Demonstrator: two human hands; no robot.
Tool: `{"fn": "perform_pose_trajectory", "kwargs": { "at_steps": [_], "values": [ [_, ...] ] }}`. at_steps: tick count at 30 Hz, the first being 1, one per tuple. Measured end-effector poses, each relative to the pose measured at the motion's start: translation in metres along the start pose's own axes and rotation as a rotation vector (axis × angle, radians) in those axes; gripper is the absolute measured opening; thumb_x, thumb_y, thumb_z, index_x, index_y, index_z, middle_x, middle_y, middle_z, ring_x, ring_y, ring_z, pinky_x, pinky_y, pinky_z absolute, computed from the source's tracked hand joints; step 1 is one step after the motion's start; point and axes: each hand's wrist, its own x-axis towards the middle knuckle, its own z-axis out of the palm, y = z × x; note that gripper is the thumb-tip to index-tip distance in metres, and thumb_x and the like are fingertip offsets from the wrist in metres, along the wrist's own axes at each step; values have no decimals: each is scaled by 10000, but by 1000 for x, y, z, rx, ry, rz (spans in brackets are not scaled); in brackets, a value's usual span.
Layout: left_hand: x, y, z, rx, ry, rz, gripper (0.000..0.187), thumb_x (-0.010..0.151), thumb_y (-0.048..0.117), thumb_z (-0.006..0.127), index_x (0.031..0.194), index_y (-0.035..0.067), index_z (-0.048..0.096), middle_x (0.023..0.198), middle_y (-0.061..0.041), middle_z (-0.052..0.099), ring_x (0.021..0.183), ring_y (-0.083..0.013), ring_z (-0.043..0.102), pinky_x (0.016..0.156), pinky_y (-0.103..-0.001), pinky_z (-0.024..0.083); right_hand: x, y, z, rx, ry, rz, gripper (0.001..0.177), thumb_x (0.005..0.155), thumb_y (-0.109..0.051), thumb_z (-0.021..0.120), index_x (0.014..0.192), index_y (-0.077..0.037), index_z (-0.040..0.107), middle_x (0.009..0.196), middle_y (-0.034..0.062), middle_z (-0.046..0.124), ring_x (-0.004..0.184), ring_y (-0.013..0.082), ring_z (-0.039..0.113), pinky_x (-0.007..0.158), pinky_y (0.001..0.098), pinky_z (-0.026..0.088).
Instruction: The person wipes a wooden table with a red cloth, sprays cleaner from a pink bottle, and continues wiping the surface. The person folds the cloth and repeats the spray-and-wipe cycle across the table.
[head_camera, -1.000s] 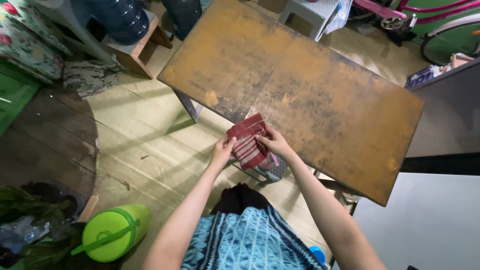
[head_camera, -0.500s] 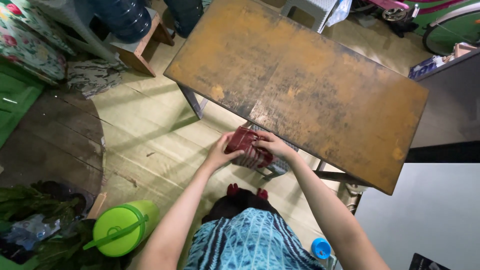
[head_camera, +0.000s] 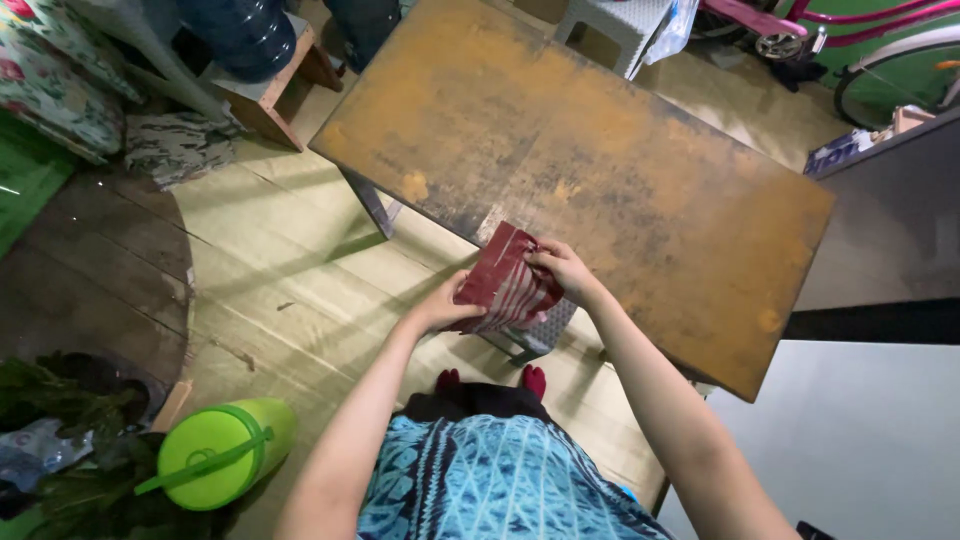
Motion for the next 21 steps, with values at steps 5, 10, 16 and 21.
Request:
{"fn": "perform_pose_trajectory", "kwargs": {
  "at_steps": [5, 10, 16, 21],
  "values": [
    [7, 46, 44, 90, 29, -63, 683, 684, 224, 964, 1282, 100, 659, 1221, -144, 719, 1169, -286, 650, 1011, -464, 509, -28, -60, -17, 1, -7, -35, 200, 858, -44, 706, 1032, -135, 742, 763, -21, 573, 651, 64, 578, 585, 206, 535],
    [33, 48, 81, 166, 122, -119, 488, 706, 364, 936, 1078, 95, 771, 977, -106, 775, 963, -237, 714, 835, -392, 562, -9, -59, -69, -112, -83, -150, 165, 877, -40, 688, 1014, -120, 730, 676, 4, 524, 578, 90, 518, 511, 217, 475],
    [116, -31, 75, 419, 398, -117, 291, 768, 428, 868, 981, 242, 799, 869, 14, 780, 911, -171, 756, 742, -301, 583, -38, -80, -86, -561, -195, -501, 265, 889, -85, 711, 1133, 12, 740, 939, 239, 723, 931, 277, 671, 893, 483, 531],
    [117, 17, 87, -337, 418, -53, 342, 864, 136, 751, 1198, 67, 721, 1031, -190, 738, 933, -362, 729, 887, -519, 580, -35, -66, -97, -755, -455, -710, 343, 811, -131, 694, 1142, -136, 781, 1159, 207, 672, 1001, 432, 640, 862, 481, 521]
  ]
}}
